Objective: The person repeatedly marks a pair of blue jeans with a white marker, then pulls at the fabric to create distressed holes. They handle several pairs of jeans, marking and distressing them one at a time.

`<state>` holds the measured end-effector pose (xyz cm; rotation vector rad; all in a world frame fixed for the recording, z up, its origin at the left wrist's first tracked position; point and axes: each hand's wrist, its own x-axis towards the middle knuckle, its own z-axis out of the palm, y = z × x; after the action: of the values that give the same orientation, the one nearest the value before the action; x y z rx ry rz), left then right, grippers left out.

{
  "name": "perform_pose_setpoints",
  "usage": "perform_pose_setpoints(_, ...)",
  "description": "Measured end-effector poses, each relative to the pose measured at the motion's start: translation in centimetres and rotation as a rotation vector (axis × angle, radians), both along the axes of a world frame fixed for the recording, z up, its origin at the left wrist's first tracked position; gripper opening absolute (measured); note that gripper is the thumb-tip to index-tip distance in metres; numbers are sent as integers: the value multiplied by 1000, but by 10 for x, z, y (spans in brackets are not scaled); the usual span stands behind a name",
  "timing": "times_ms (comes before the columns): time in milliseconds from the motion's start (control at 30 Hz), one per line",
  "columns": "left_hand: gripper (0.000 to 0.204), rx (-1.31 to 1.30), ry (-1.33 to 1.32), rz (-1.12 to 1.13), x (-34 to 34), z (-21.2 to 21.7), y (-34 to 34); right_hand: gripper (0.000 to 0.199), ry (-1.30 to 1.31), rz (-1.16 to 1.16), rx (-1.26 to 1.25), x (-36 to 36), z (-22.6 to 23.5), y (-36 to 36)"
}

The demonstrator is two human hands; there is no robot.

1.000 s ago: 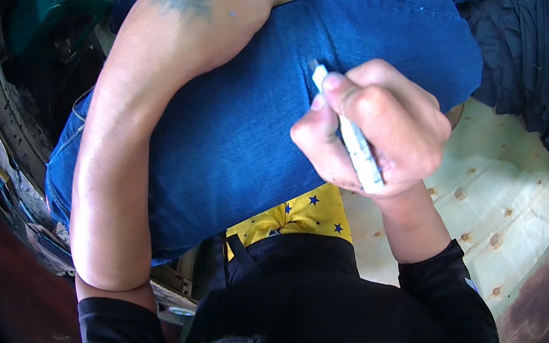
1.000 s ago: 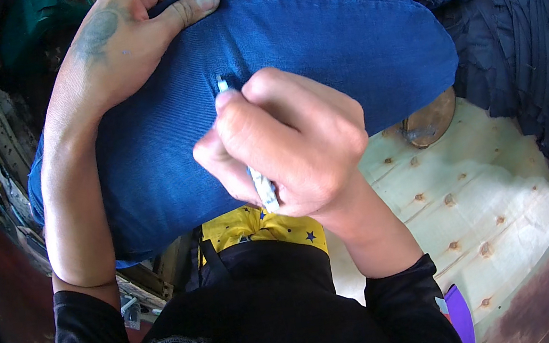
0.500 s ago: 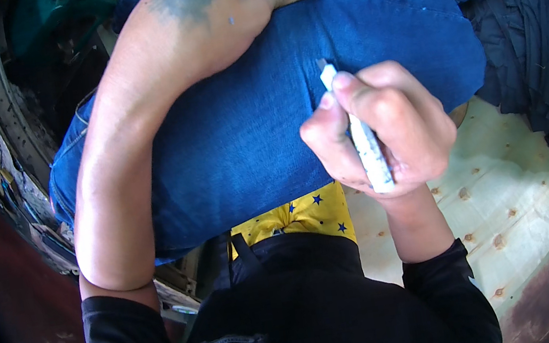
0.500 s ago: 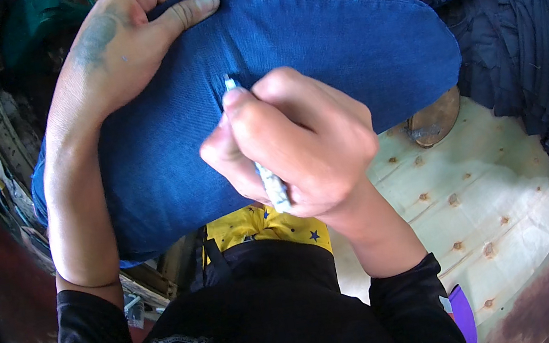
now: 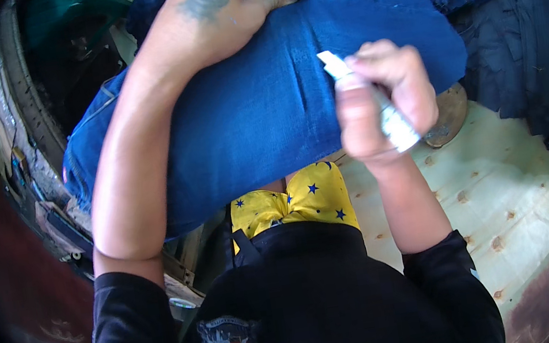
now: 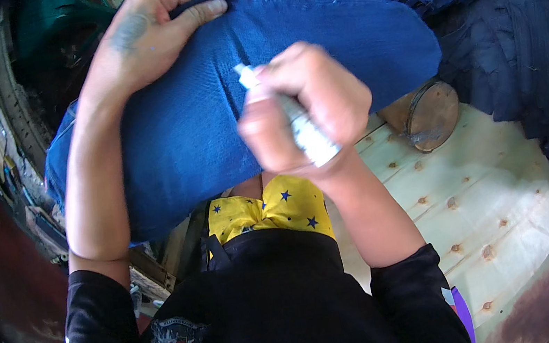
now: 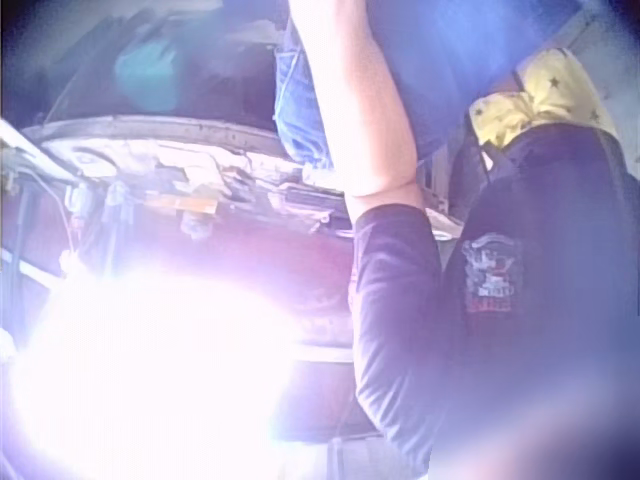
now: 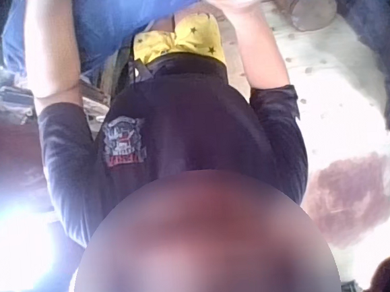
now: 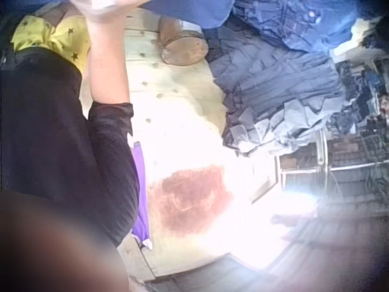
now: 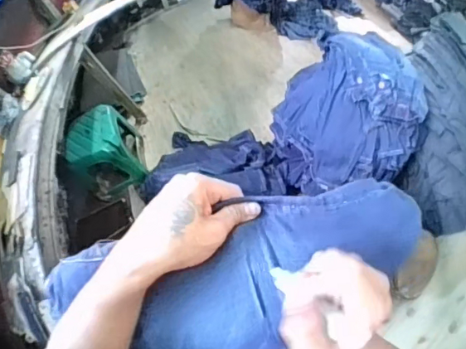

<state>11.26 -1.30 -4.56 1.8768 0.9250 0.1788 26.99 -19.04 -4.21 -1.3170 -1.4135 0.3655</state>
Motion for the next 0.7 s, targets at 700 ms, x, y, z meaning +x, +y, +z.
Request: perform_pose_setpoints(700,9,717,207,500,-79,66,-156,17,-283,316,-114,5,44,6)
